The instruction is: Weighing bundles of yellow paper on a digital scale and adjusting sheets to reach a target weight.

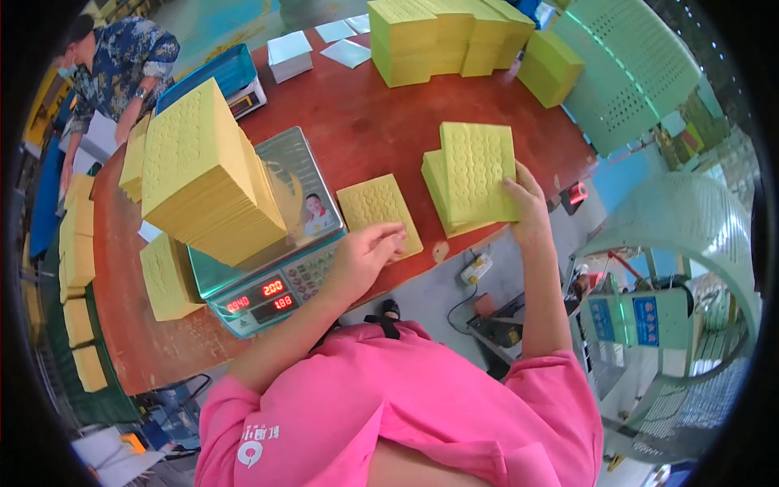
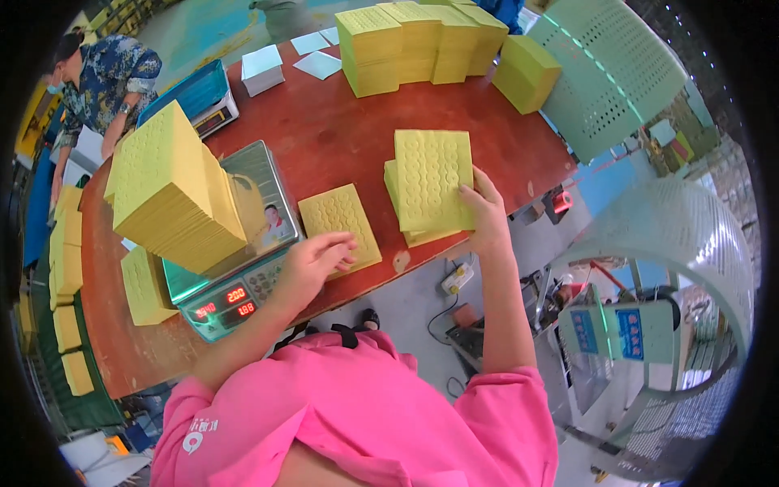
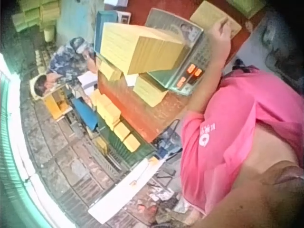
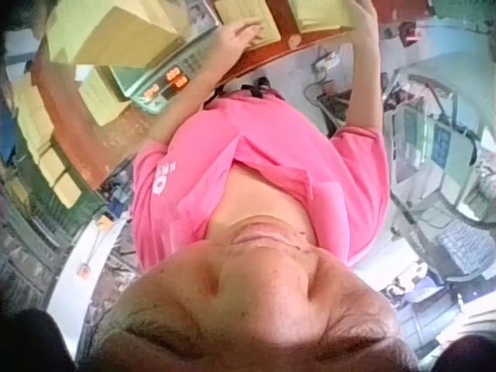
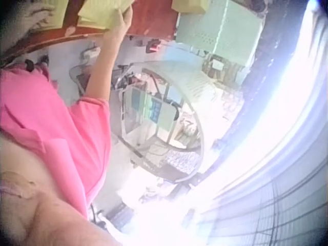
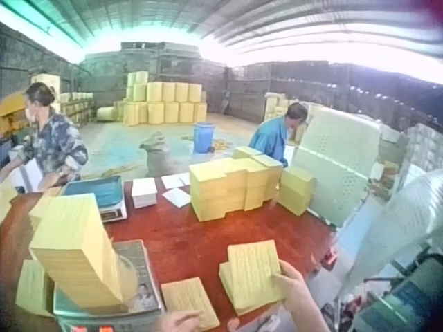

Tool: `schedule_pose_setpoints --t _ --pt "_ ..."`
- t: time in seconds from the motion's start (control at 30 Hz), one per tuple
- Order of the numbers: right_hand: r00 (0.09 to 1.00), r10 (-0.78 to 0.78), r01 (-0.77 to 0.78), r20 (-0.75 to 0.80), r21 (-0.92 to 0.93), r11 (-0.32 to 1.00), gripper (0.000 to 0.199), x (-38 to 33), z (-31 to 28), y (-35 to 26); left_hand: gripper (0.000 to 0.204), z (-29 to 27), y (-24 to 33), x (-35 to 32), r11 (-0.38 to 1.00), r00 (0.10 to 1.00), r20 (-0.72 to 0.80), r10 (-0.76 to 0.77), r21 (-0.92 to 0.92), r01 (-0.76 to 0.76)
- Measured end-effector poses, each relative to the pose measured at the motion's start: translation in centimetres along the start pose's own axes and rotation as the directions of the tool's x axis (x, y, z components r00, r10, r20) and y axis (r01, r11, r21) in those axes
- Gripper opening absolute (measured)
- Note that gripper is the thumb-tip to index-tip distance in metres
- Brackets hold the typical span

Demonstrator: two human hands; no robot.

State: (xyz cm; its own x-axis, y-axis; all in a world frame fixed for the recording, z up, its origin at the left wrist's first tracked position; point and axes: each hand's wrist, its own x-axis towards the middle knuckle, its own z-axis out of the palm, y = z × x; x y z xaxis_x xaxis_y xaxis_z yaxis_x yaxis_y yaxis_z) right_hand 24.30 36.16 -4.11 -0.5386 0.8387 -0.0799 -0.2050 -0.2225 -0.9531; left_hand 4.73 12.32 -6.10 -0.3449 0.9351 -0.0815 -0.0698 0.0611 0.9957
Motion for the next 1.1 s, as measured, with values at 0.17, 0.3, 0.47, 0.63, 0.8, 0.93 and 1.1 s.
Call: schedule_pose_setpoints --t 0.17,0.3,0.47,0.63,0.8,0.93,1.1 --pt "0.979 0.189 -0.185 0.077 -0.059 0.981 0.047 3.2 -2.8 0.9 0.036 6.3 -3.6 6.4 0.939 0.971 -0.102 -0.214 -0.295 0.176" --pt "0.958 0.266 -0.248 0.105 -0.161 0.955 0.047 5.3 -4.2 2.3 0.039 8.9 -4.7 8.9 0.968 0.96 -0.222 -0.17 -0.221 0.12" --pt "0.945 0.297 -0.265 0.138 -0.209 0.941 0.046 5.9 -4.3 2.8 0.042 10.7 -5.2 9.5 0.993 0.912 -0.4 -0.095 0.024 0.114" --pt "0.965 0.21 -0.145 0.157 -0.349 0.926 0.045 6.4 -4.0 4.2 0.042 11.4 -6.9 9.6 0.954 0.835 -0.537 0.122 0.295 0.05" --pt "0.981 -0.109 0.185 0.16 -0.597 0.78 0.045 5.1 -4.2 4.2 0.029 13.2 -8.2 10.7 0.896 0.755 -0.583 0.301 0.444 -0.015" --pt "0.922 -0.319 0.332 0.22 -0.872 0.359 0.043 4.1 -4.8 5.5 0.032 13.8 -7.3 10.3 0.94 0.779 -0.596 0.195 0.34 0.025" --pt "0.887 -0.361 0.398 0.287 -0.872 0.285 0.041 3.9 -4.5 7.3 0.036 13.1 -7.0 9.9 0.945 0.812 -0.568 0.132 0.319 0.07"
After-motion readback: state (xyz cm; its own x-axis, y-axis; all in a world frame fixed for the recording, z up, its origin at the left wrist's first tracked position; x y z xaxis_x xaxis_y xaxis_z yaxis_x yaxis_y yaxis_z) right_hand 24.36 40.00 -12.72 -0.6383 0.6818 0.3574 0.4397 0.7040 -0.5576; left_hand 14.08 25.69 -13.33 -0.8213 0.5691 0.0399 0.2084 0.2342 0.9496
